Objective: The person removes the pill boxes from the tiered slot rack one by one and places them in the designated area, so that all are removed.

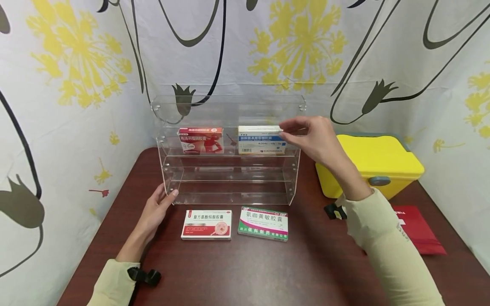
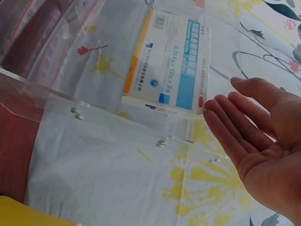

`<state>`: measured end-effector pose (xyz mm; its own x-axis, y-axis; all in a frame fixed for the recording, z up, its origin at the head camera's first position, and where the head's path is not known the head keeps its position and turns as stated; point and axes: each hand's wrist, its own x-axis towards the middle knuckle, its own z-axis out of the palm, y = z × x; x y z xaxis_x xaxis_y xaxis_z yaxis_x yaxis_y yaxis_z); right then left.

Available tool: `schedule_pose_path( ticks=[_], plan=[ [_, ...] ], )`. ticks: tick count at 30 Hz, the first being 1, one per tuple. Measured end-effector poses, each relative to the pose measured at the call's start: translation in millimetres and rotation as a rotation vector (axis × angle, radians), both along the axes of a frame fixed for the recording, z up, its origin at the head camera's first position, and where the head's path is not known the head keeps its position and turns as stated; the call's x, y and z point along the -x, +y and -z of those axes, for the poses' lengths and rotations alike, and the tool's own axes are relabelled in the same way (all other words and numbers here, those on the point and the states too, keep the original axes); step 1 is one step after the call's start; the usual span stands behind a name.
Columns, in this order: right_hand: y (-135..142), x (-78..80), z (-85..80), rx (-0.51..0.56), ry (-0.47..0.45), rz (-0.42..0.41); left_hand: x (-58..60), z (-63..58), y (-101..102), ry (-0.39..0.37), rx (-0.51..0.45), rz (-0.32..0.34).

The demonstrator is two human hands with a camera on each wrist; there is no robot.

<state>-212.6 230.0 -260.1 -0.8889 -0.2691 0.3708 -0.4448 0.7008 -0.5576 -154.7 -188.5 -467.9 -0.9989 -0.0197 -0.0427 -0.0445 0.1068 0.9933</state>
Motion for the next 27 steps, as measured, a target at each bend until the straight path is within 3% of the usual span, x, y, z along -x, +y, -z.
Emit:
schedule_pose_path(
  ticks=[19, 27],
  plan=[
    [-1, 12.5, -12.9, -0.094, -0.04, 0.005, 0.2, 0.0, 0, 0.009, 0.008, -0.001],
    [-3, 14.8, -14.6, -0.187, -0.005, -0.006, 0.1, -0.7, -1, 0.004, 0.011, 0.002]
  ],
)
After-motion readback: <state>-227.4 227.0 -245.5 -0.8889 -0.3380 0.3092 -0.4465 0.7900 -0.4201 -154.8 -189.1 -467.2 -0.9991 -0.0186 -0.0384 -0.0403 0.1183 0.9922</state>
